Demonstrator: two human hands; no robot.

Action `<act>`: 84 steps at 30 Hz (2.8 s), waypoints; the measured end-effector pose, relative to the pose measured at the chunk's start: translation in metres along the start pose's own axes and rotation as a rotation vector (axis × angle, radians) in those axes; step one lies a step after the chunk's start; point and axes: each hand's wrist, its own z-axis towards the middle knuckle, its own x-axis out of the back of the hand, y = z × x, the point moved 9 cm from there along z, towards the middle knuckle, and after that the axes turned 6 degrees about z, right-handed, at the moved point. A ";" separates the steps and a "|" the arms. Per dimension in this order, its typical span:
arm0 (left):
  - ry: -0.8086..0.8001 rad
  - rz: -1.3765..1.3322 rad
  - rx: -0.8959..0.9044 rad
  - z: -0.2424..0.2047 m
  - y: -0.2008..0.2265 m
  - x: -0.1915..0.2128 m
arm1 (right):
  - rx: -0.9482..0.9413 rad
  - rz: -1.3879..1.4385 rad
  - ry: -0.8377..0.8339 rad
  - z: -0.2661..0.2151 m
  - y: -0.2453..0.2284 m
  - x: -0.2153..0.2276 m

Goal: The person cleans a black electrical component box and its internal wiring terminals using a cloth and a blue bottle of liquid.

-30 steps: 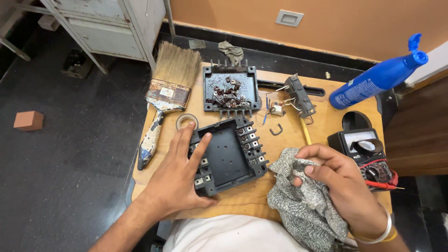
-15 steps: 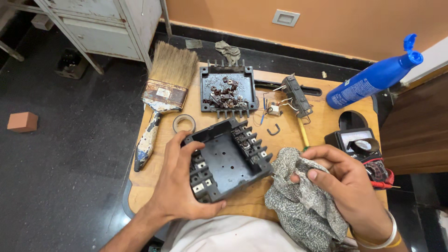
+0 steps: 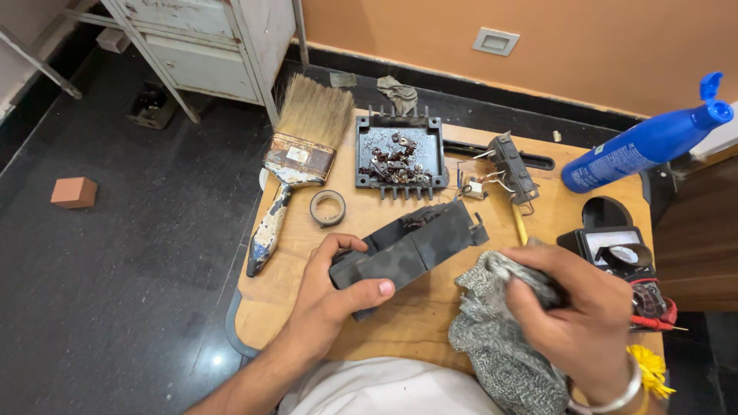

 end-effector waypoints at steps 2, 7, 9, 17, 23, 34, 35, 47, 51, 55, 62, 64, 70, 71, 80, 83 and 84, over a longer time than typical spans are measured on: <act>0.005 -0.018 0.024 0.001 -0.003 0.000 | 0.231 -0.117 0.016 0.010 -0.032 -0.008; 0.089 0.205 -0.101 0.002 -0.002 0.007 | 0.588 -0.370 0.047 0.015 -0.083 -0.034; 0.086 0.191 -0.086 0.002 -0.007 0.008 | 0.655 -0.391 -0.045 0.014 -0.090 -0.048; 0.090 0.297 -0.105 0.000 -0.006 0.009 | 0.334 -0.108 0.034 0.035 -0.068 -0.014; 0.081 0.434 -0.252 0.002 -0.005 0.004 | 0.445 -0.125 -0.169 0.015 -0.087 -0.054; -0.131 0.008 -0.124 -0.002 -0.008 -0.005 | 0.372 -0.180 -0.063 0.041 -0.079 -0.049; -0.130 0.007 -0.124 -0.005 -0.006 -0.005 | 0.363 -0.148 -0.088 0.037 -0.081 -0.055; -0.168 0.035 -0.070 -0.008 -0.016 -0.017 | 0.479 -0.084 -0.201 0.026 -0.092 -0.043; -0.028 0.478 -0.403 -0.020 0.015 -0.014 | 0.429 -0.183 -0.152 0.044 -0.078 -0.053; -0.041 0.551 -0.410 -0.018 0.020 -0.015 | 0.521 -0.077 -0.360 0.014 -0.093 -0.078; -0.033 0.541 -0.437 -0.019 0.026 -0.015 | 0.611 -0.197 -0.238 0.036 -0.074 -0.062; -0.047 0.483 -0.323 -0.016 0.018 -0.012 | 0.510 -0.252 -0.131 0.047 -0.064 -0.052; -0.014 0.534 -0.385 -0.015 0.022 -0.014 | 0.637 -0.145 -0.296 0.011 -0.093 -0.077; -0.012 0.534 -0.382 -0.016 0.022 -0.013 | 0.701 -0.137 -0.307 0.000 -0.100 -0.076; 0.038 0.729 -0.473 -0.013 0.040 -0.008 | 0.598 -0.301 -0.149 0.041 -0.069 -0.056; 0.061 0.697 -0.594 -0.018 0.051 -0.010 | 0.715 -0.216 -0.203 0.014 -0.093 -0.073; 0.040 0.626 -0.611 -0.019 0.052 -0.010 | 0.788 -0.125 -0.276 0.002 -0.104 -0.078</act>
